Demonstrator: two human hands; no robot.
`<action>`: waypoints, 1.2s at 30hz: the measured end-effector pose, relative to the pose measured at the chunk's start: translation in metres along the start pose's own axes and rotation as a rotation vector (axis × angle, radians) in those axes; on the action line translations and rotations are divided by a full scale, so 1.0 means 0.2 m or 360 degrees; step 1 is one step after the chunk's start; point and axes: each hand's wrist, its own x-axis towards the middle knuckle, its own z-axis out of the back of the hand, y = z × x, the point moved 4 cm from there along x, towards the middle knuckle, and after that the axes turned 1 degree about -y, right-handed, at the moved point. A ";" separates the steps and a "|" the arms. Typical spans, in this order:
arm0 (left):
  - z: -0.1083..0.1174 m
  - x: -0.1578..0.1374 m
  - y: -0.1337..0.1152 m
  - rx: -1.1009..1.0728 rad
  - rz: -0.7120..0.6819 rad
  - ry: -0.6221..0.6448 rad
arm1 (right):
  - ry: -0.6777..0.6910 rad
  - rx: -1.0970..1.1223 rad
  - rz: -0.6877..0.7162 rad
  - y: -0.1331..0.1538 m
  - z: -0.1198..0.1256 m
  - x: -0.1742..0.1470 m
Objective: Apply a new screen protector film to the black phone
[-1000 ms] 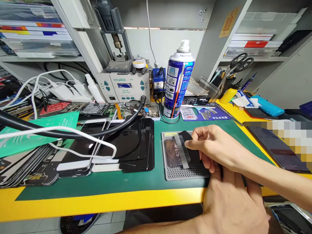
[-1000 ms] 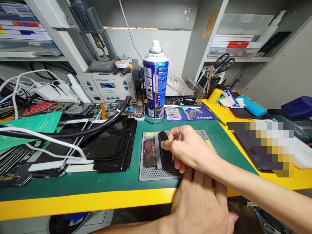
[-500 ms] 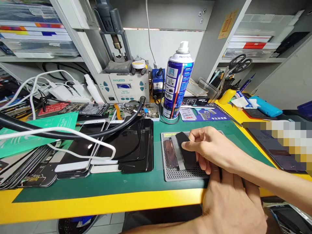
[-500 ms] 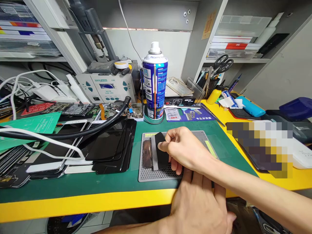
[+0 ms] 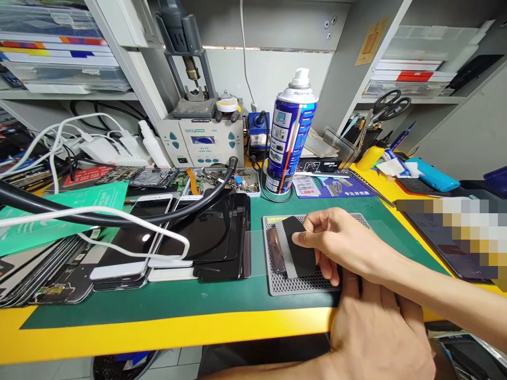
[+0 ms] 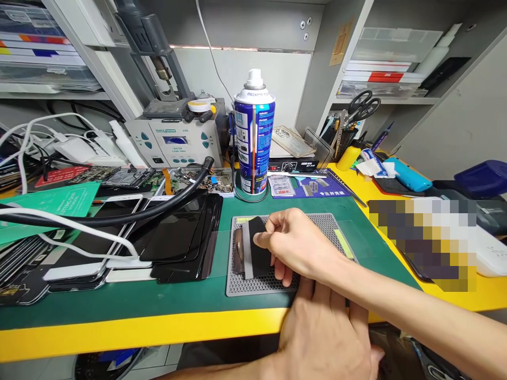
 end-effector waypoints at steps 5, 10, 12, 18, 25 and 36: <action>0.00 0.00 -0.01 0.0012 0.0006 0.0049 | -0.0011 -0.0044 -0.0038 0.01 -0.01 -0.01; -0.03 0.00 -0.02 -0.0001 0.0044 0.0017 | 0.0029 0.0038 -0.0012 0.00 -0.02 0.00; -0.04 -0.01 -0.02 -0.0015 0.0038 0.0022 | 0.0043 0.0045 -0.0003 0.00 -0.03 0.00; -0.04 -0.01 -0.02 -0.0008 0.0076 -0.0032 | 0.0049 0.0043 -0.0003 0.00 -0.03 0.01; -0.04 -0.02 -0.02 0.0009 0.0091 -0.0034 | 0.0066 0.0046 0.0000 0.00 -0.03 0.00; 0.10 -0.19 0.04 0.0038 -0.0058 -0.0334 | 0.0063 0.0146 -0.0003 0.00 -0.04 0.00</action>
